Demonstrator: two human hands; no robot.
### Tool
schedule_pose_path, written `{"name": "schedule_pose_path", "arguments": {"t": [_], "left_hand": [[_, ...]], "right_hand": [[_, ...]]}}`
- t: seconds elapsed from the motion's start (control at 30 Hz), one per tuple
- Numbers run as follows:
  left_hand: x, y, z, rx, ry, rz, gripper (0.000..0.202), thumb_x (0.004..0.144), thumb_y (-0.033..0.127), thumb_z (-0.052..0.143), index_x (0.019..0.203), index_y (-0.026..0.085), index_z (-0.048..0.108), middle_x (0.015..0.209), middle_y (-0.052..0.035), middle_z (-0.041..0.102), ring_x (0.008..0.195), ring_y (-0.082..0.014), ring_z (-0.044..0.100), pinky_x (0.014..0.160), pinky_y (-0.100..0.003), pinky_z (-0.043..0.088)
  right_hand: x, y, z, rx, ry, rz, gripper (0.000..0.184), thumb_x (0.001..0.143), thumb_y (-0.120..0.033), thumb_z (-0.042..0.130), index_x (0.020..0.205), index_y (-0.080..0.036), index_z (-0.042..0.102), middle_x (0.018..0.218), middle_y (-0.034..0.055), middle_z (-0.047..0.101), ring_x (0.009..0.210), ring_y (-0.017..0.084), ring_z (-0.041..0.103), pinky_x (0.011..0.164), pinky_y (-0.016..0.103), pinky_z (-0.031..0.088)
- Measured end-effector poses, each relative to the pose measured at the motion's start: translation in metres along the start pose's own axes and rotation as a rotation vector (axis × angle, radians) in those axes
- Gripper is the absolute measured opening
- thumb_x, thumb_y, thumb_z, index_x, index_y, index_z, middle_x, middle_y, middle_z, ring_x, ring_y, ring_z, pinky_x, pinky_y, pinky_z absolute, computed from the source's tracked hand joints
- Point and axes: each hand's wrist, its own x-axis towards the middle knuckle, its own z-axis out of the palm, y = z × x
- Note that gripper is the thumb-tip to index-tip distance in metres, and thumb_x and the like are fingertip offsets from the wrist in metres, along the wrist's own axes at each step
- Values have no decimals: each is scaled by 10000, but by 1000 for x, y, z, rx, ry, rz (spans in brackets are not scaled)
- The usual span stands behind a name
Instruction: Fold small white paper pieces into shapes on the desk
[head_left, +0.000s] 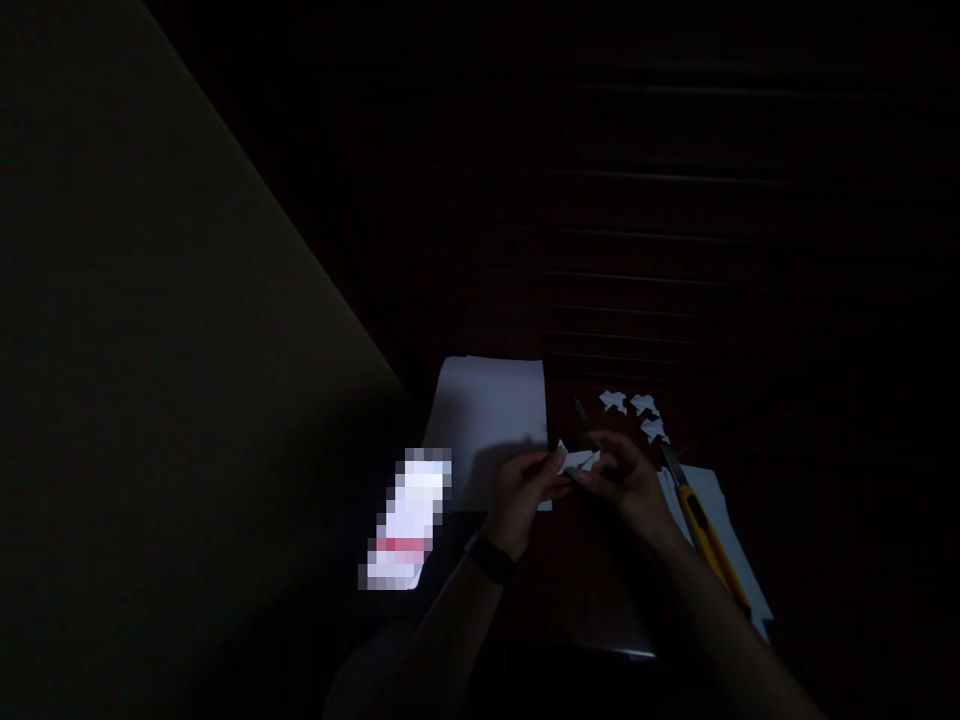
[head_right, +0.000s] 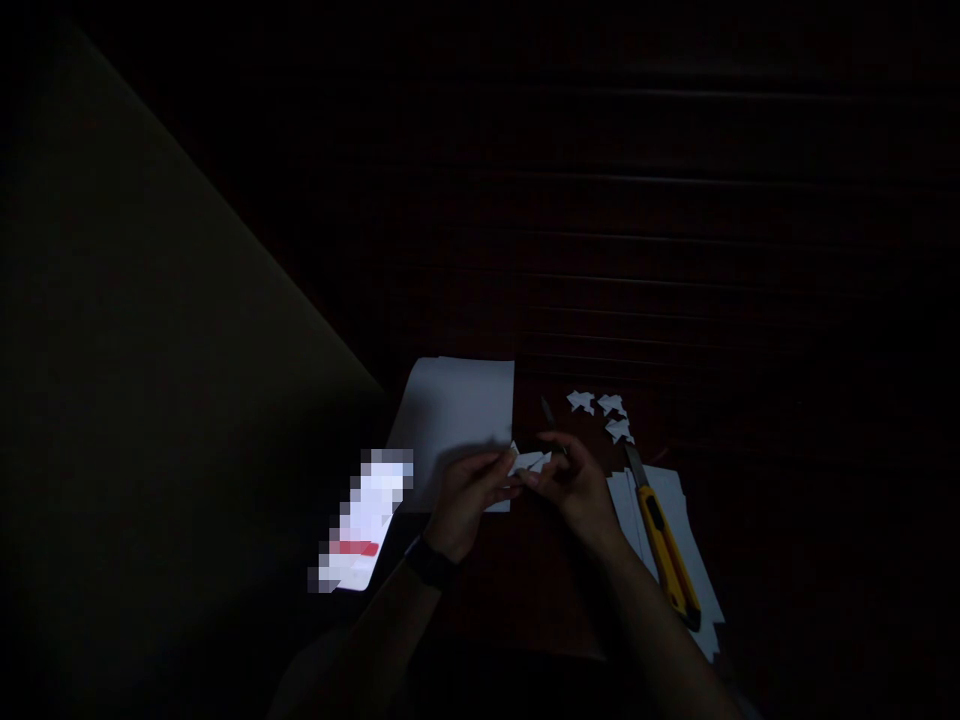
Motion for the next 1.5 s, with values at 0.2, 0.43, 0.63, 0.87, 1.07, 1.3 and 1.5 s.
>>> {"name": "schedule_pose_path", "arguments": {"t": [0.2,0.43,0.63,0.87,1.07,1.3,1.5], "left_hand": [[4,6,-5,144,13,9,346,718,430,650,827,103,669,767,-88,676,669,-164,648,567,-242,539],[4,5,-4,100,10,43,346,714,429,650,856,114,659,793,-70,648,676,-163,627,564,-271,549],[6,-4,0,58,-32,58,377,719,362,670,1013,129,630,947,-108,663,840,-215,637,729,-345,536],[5,-15,3,97,41,154,350,694,311,700,991,131,653,986,-120,680,884,-218,634,789,-329,493],[5,-16,4,128,89,132,279,702,338,686,882,125,689,869,-88,697,800,-190,635,731,-289,491],[5,-14,4,-9,59,46,335,702,359,686,924,108,668,843,-99,672,744,-172,633,701,-298,505],[4,-10,2,-21,10,18,316,735,370,654,921,114,663,793,-76,648,713,-146,612,679,-277,502]], "right_hand": [[0,-16,-13,-249,-214,-86,235,829,-375,539,954,-250,694,996,46,676,927,231,593,821,355,434],[-2,-8,-10,-286,-251,-28,138,754,-311,635,801,-206,711,757,28,698,712,191,624,672,304,474],[1,-1,-5,-182,-7,5,193,741,-331,653,845,-173,692,783,57,712,726,204,652,692,321,500],[1,-1,0,-190,3,-100,237,789,-292,604,1003,-196,641,953,65,695,884,220,640,819,357,476],[1,-3,-4,-242,-101,-123,276,833,-315,540,1078,-203,601,966,61,683,900,222,632,809,358,473],[1,-3,-8,-278,-237,-91,315,862,-271,487,1168,-206,524,848,35,685,808,188,648,758,329,491],[-1,-6,-6,-419,-283,-134,283,879,-284,475,1155,-243,526,815,15,681,769,176,645,726,300,485]]}}
